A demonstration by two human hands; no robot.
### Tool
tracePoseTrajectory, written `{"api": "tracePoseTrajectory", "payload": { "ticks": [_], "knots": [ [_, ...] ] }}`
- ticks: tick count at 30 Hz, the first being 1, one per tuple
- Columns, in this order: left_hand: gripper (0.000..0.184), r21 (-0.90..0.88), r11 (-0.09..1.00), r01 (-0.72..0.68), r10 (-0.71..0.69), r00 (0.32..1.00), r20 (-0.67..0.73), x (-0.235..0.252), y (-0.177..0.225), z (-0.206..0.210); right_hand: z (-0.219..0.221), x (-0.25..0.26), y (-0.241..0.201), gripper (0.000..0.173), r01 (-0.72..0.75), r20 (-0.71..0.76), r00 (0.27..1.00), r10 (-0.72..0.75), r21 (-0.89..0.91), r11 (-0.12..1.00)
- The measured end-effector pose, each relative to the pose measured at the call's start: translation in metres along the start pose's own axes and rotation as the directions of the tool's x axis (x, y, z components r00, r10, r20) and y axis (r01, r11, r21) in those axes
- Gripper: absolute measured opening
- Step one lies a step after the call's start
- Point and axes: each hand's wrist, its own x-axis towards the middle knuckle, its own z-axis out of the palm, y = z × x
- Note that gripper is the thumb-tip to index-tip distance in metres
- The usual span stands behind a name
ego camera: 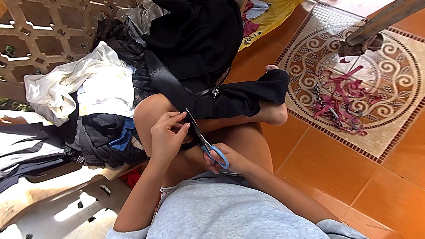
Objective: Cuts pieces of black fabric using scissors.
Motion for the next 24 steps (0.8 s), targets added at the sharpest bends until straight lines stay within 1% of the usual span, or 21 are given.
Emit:
{"api": "tracePoseTrajectory", "payload": {
  "ticks": [6, 12, 18, 24],
  "knots": [
    [0.037, -0.097, 0.995, -0.028, 0.02, 0.996, -0.091, -0.01, -0.002, 0.008, 0.0, 0.001, 0.001, 0.05, 0.03, 0.056, 0.998, -0.032, 0.036, 0.999],
    [0.041, -0.086, 0.989, -0.124, 0.109, 0.981, -0.162, -0.022, -0.011, 0.016, -0.002, 0.009, 0.0, 0.052, 0.017, 0.117, 0.993, -0.026, 0.074, 0.997],
    [0.041, -0.093, 0.985, -0.142, 0.123, 0.975, -0.185, -0.025, -0.013, 0.017, -0.001, 0.017, -0.004, 0.051, 0.018, 0.119, 0.993, -0.026, 0.065, 0.998],
    [0.041, -0.1, 0.983, -0.151, 0.13, 0.974, -0.187, -0.026, -0.016, 0.017, -0.003, 0.018, -0.01, 0.05, -0.033, 0.112, 0.993, 0.03, 0.026, 0.999]
  ]
}}
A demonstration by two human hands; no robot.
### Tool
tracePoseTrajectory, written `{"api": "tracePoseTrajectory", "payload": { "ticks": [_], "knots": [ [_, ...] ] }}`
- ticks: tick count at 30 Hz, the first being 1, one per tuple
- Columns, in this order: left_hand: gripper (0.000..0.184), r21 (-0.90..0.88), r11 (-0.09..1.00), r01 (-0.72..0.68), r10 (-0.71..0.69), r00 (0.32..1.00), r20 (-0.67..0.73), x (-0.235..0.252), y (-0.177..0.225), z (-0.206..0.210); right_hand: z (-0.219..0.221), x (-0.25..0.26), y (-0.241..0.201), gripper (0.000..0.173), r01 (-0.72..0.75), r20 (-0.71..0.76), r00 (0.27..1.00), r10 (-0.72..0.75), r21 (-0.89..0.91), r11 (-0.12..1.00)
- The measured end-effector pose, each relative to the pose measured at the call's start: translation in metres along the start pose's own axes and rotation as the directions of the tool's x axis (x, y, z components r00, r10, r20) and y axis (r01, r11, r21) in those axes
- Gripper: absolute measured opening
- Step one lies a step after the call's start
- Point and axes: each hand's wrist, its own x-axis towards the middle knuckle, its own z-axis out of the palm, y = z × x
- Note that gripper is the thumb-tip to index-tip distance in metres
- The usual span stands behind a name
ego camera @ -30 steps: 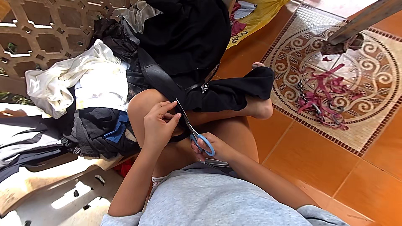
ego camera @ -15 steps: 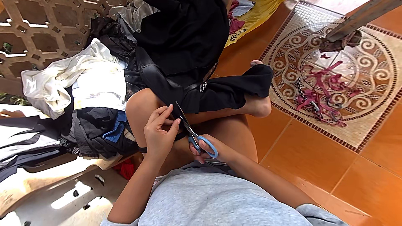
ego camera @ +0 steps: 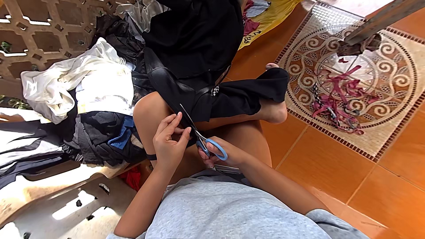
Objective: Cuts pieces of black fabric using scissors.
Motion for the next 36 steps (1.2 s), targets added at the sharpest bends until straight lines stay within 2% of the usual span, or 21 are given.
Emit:
{"api": "tracePoseTrajectory", "payload": {
  "ticks": [14, 19, 24, 36],
  "knots": [
    [0.044, -0.001, 1.0, 0.014, -0.014, 1.0, -0.007, -0.0005, -0.0016, -0.0004, 0.0025, 0.0003, 0.0032, 0.042, 0.022, -0.02, 1.0, -0.022, 0.039, 0.999],
    [0.045, -0.008, 1.0, 0.023, -0.023, 1.0, 0.002, -0.0015, -0.0017, -0.0004, 0.0018, 0.0016, 0.0048, 0.05, 0.038, 0.011, 0.999, -0.039, 0.051, 0.998],
    [0.044, -0.008, 1.0, 0.025, -0.025, 1.0, 0.005, -0.0024, -0.002, -0.0011, 0.0012, 0.0053, 0.0018, 0.049, 0.024, 0.022, 0.999, -0.025, 0.052, 0.998],
    [0.045, -0.029, 0.999, 0.03, -0.03, 1.0, 0.0, -0.0027, -0.0016, -0.001, 0.0064, 0.0029, 0.0021, 0.045, 0.021, -0.045, 0.999, -0.019, 0.058, 0.998]
  ]
}}
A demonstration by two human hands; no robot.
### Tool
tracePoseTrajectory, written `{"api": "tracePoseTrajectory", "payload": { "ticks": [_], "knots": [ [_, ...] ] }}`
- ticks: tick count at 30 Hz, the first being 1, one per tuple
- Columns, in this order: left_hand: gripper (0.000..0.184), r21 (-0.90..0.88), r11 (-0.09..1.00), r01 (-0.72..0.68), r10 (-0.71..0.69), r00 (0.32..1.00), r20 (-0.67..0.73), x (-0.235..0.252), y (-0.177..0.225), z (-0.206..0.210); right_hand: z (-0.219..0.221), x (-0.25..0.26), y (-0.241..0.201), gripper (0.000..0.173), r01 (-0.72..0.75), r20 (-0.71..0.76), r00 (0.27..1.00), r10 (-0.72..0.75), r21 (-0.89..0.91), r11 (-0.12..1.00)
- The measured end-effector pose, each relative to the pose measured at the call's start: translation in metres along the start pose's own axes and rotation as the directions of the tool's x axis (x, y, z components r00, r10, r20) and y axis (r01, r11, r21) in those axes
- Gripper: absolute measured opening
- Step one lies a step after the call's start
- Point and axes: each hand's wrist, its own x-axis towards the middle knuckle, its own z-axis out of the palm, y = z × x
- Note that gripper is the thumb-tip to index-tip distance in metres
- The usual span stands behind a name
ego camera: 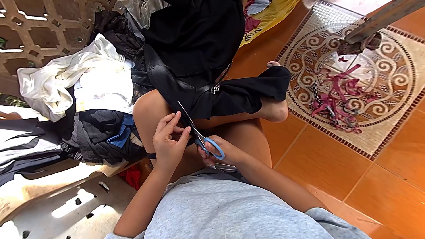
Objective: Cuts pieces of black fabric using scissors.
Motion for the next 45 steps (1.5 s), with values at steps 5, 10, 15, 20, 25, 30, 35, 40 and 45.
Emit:
{"api": "tracePoseTrajectory", "payload": {
  "ticks": [5, 10, 15, 20, 25, 30, 35, 40, 45],
  "knots": [
    [0.044, 0.017, 1.0, -0.025, 0.025, 1.0, 0.001, -0.0031, -0.0009, 0.0013, -0.0007, 0.0022, 0.0024, 0.05, 0.051, 0.044, 0.998, -0.052, 0.028, 0.998],
    [0.044, 0.02, 0.999, -0.032, 0.032, 0.999, 0.002, -0.0042, -0.0016, 0.0007, -0.0012, 0.0031, 0.0002, 0.05, 0.021, 0.039, 0.999, -0.022, 0.015, 1.0],
    [0.043, 0.044, 0.998, -0.037, 0.037, 0.999, 0.012, -0.0042, -0.0016, 0.0001, -0.0013, 0.0019, -0.0011, 0.049, -0.002, 0.049, 0.999, 0.002, 0.003, 1.0],
    [0.043, 0.032, 0.999, -0.04, 0.04, 0.999, 0.012, -0.0037, -0.0014, -0.0004, 0.0013, 0.0035, -0.0007, 0.051, 0.009, 0.032, 0.999, -0.009, 0.007, 1.0],
    [0.044, 0.029, 0.999, -0.033, 0.033, 0.999, 0.006, -0.0041, -0.001, -0.0009, 0.0034, 0.0026, 0.0008, 0.043, 0.025, 0.001, 1.0, -0.025, 0.016, 1.0],
    [0.044, 0.022, 0.999, -0.038, 0.037, 0.999, 0.015, -0.0048, -0.0013, -0.0009, 0.0033, 0.0027, 0.0003, 0.048, 0.012, 0.0, 1.0, -0.012, 0.024, 1.0],
    [0.044, 0.018, 0.999, -0.043, 0.043, 0.999, 0.018, -0.0068, -0.001, -0.0005, 0.0023, 0.0043, -0.0017, 0.051, 0.018, 0.021, 1.0, -0.019, 0.029, 0.999],
    [0.043, 0.021, 0.999, -0.041, 0.04, 0.999, 0.024, -0.0087, -0.0004, -0.0011, 0.0029, 0.0066, -0.0039, 0.05, 0.004, 0.011, 1.0, -0.004, 0.02, 1.0],
    [0.043, 0.027, 0.999, -0.036, 0.035, 0.999, 0.022, -0.0088, -0.0006, -0.0015, 0.0039, 0.0065, -0.0047, 0.047, -0.001, -0.014, 1.0, 0.001, -0.003, 1.0]
  ]
}}
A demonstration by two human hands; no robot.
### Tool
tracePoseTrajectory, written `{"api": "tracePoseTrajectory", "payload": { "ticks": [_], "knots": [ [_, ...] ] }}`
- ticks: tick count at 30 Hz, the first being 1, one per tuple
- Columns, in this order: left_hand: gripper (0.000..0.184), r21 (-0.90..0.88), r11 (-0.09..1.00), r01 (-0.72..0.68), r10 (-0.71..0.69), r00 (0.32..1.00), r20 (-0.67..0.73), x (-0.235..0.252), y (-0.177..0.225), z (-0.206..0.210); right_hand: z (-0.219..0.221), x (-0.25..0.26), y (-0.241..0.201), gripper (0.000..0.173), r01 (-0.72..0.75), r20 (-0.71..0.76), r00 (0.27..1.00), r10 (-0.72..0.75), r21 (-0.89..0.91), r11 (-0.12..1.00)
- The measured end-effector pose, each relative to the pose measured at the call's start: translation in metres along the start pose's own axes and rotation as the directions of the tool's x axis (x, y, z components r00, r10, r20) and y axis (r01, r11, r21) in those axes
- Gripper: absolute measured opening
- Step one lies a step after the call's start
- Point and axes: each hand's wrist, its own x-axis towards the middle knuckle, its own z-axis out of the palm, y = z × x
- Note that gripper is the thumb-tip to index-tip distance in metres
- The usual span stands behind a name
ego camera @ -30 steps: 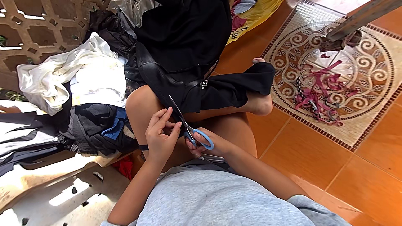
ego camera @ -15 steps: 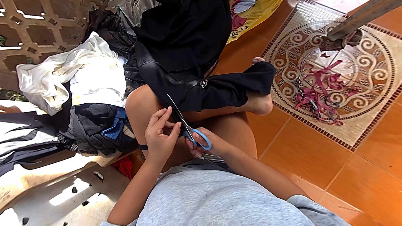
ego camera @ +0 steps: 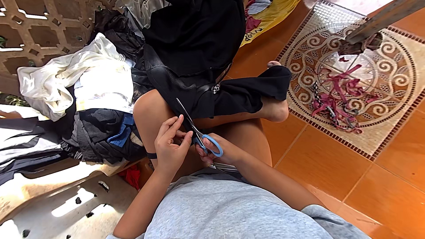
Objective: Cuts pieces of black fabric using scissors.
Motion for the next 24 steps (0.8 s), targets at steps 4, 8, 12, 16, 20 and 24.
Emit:
{"api": "tracePoseTrajectory", "payload": {
  "ticks": [4, 8, 12, 16, 20, 24],
  "knots": [
    [0.044, 0.002, 1.0, -0.001, 0.001, 1.0, -0.001, -0.0001, -0.0002, -0.0001, -0.0006, -0.0005, -0.0003, 0.041, -0.007, -0.009, 1.0, 0.007, -0.011, 1.0],
    [0.044, -0.007, 1.0, 0.004, -0.004, 1.0, 0.01, -0.0007, 0.0001, -0.0008, -0.0004, -0.0005, -0.0007, 0.043, -0.019, -0.006, 1.0, 0.019, -0.002, 1.0],
    [0.044, -0.013, 1.0, 0.005, -0.004, 1.0, 0.021, -0.002, 0.0011, -0.0005, -0.0004, 0.0011, -0.0021, 0.051, -0.032, 0.005, 0.999, 0.032, 0.003, 0.999],
    [0.043, -0.007, 1.0, 0.008, -0.007, 1.0, 0.021, -0.0023, 0.0017, -0.0011, -0.0015, 0.0028, -0.0041, 0.052, -0.036, 0.02, 0.999, 0.036, -0.021, 0.999],
    [0.043, -0.001, 1.0, 0.015, -0.015, 1.0, 0.024, -0.0028, 0.0022, -0.0014, -0.001, 0.0029, -0.0037, 0.051, -0.038, 0.018, 0.999, 0.038, -0.009, 0.999],
    [0.043, 0.0, 1.0, 0.017, -0.017, 1.0, 0.026, -0.0029, 0.0027, -0.0019, 0.0018, 0.0031, -0.0015, 0.047, -0.025, -0.003, 1.0, 0.025, 0.032, 0.999]
  ]
}}
